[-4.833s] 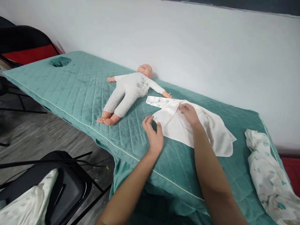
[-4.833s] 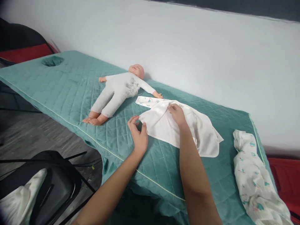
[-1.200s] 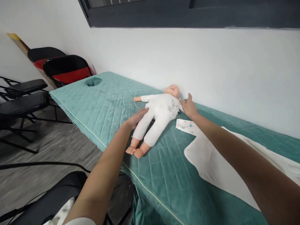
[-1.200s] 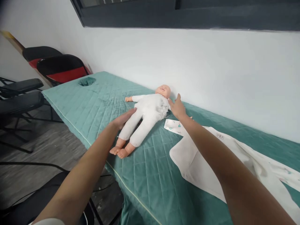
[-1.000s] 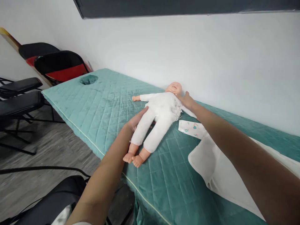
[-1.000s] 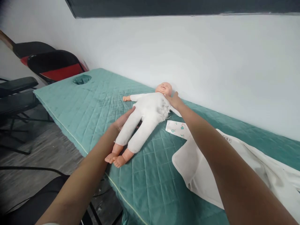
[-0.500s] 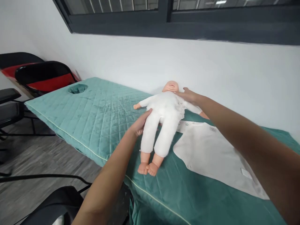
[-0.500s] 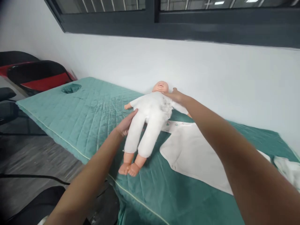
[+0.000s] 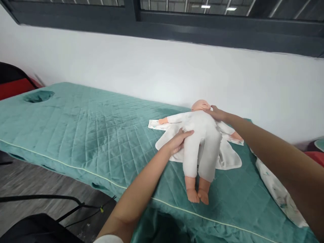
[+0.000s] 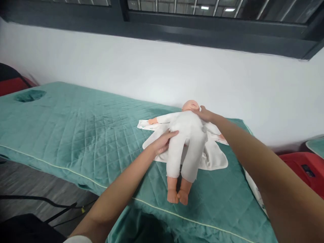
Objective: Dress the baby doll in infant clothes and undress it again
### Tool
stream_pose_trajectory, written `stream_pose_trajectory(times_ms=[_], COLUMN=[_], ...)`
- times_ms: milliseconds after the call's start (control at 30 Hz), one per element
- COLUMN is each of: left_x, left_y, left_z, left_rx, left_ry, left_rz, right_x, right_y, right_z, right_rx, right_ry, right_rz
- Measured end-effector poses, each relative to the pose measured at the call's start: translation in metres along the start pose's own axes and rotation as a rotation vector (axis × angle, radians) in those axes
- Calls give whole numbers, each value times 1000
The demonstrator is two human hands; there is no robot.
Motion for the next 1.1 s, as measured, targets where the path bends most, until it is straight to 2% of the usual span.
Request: stream_pose_trajectory(times_ms=[100,200,267,333,400,500,567,633,700,800,967,1100], left_x=[-6,-5,-6,-13,-22,-32,-35,-34,-30,-27,-28,-22], left_y=[4,1,-8,-24,-43,-59,-60,-60,-61,-62,-67,-82], left_z=[-20,-19,-7,10,30,48,44,35,30,30,34,45], left_rx=[-57,-161,-248,-349,-542,-1068,-1368,-1523,-1579,-1592,-1567,-1251], left_ry=[-22,-87,-143,-159,-76,137,208,221,219,217,222,365], left_rz=[12,48,97,195,342,523,535,526,536,539,569,748], right_x=[7,17,27,37,46,58,59,51,38,20,17,28], right_y=[11,2,-9,-18,-13,22,57,87,107,114,98,80], right_z=[18,8,-10,-37,-70,-121,-143,-150,-150,-147,-138,-128], right_rx=[1,145,366,583,653,651,696,733,744,740,715,631], right_ry=[51,-17,-90,-157,-256,-475,-590,-609,-590,-570,-561,-556], right_rz=[-85,-74,-39,23,85,140,124,80,31,-17,-21,37])
Point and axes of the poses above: each hand's wrist, its own x-axis away from the middle knuckle, its own y-axis out of the palm, z = x × y, the point moved 6 cm from there along -x, towards the middle knuckle, and after that the axes turned 9 degrees about x, right-handed, at the moved point
